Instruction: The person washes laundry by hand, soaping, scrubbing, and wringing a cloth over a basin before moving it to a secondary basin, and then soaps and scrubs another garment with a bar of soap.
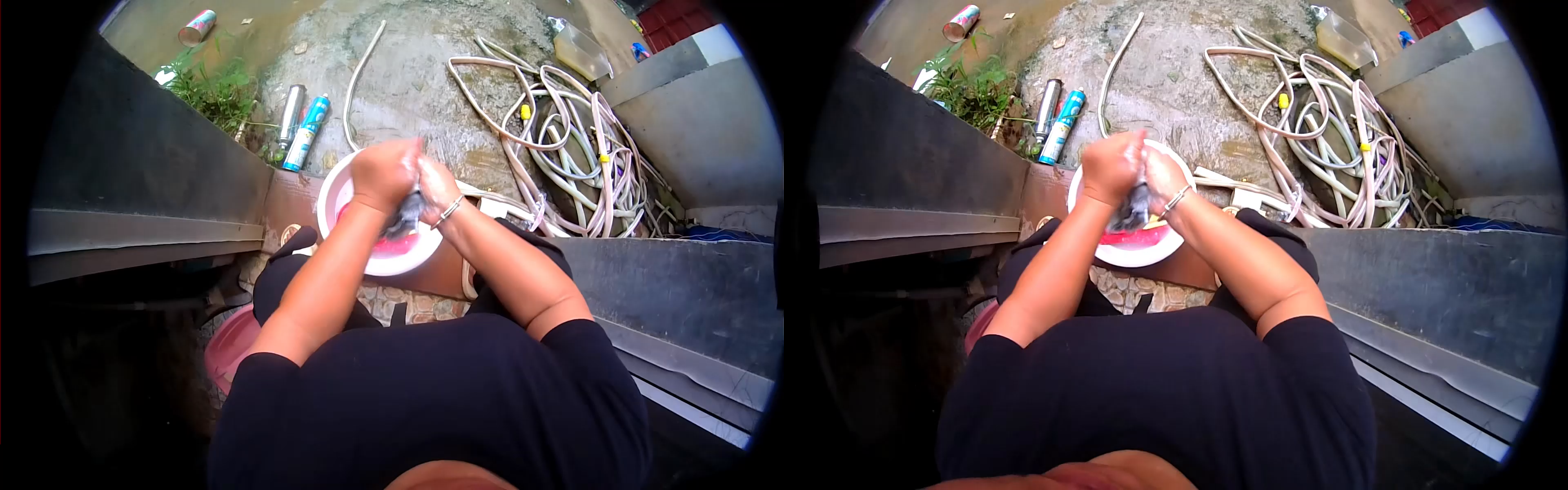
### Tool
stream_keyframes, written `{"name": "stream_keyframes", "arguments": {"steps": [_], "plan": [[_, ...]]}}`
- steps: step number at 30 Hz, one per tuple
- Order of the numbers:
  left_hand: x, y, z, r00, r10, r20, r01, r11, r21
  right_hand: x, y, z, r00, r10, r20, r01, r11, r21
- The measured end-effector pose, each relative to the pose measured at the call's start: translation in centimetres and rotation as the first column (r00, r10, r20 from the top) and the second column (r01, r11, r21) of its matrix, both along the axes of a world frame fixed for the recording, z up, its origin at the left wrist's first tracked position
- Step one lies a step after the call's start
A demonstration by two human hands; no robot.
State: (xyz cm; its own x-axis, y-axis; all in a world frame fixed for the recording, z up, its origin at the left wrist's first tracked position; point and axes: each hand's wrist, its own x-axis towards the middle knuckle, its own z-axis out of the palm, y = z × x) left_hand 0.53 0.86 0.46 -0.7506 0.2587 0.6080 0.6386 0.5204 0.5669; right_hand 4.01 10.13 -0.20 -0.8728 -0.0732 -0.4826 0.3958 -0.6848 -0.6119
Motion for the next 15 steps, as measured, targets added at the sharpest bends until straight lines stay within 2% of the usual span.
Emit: {"name": "stream_keyframes", "arguments": {"steps": [1,3,4,5,6,7,8,9,10,11,13,15], "plan": [[-0.5,-0.5,0.7,0.993,0.078,0.09,-0.08,0.997,0.021,-0.4,-0.2,-0.6,0.999,0.04,-0.009,-0.04,0.999,-0.032],[0.1,-0.3,0.6,0.993,0.061,0.1,-0.059,0.998,-0.023,-0.5,0.2,-1.5,0.995,0.042,-0.087,-0.04,0.999,0.021],[0.3,0.1,0.5,0.993,0.047,0.107,-0.041,0.998,-0.057,-1.1,1.1,-4.3,0.992,0.048,-0.121,-0.04,0.997,0.063],[1.1,0.5,0.3,0.997,-0.073,-0.006,0.073,0.995,-0.063,-1.9,2.3,-7.0,0.987,0.057,-0.149,-0.041,0.993,0.109],[1.7,0.8,-0.4,0.992,-0.126,0.01,0.126,0.987,-0.104,-2.3,3.9,-6.9,0.978,0.188,-0.089,-0.197,0.974,-0.109],[2.1,1.0,-0.9,0.984,-0.177,0.028,0.179,0.973,-0.146,-1.6,3.2,-6.2,0.979,0.183,-0.086,-0.192,0.975,-0.112],[1.8,0.8,-0.9,0.984,-0.176,0.033,0.179,0.973,-0.144,-0.5,1.6,-4.5,0.999,0.037,-0.022,-0.038,0.998,-0.045],[1.0,0.4,-0.5,0.99,-0.087,0.111,0.093,0.994,-0.053,-0.1,0.5,-3.7,0.994,-0.106,0.029,0.105,0.994,0.035],[0.4,-0.1,-0.3,0.981,-0.005,0.193,0.0,1.0,0.026,-0.8,-0.1,-3.5,0.998,-0.024,-0.059,0.027,0.998,0.057],[-0.4,-0.5,0.0,0.982,0.0,0.186,-0.005,1.0,0.027,-0.9,0.2,-3.0,0.998,-0.018,-0.067,0.022,0.998,0.058],[-1.6,-1.3,0.3,0.963,0.199,0.182,-0.183,0.978,-0.102,-0.4,1.1,-0.7,0.975,0.184,-0.128,-0.167,0.977,0.131],[-2.2,-1.8,0.0,0.959,0.185,0.215,-0.162,0.979,-0.12,-0.7,1.4,0.1,0.967,0.194,-0.164,-0.176,0.977,0.118]]}}
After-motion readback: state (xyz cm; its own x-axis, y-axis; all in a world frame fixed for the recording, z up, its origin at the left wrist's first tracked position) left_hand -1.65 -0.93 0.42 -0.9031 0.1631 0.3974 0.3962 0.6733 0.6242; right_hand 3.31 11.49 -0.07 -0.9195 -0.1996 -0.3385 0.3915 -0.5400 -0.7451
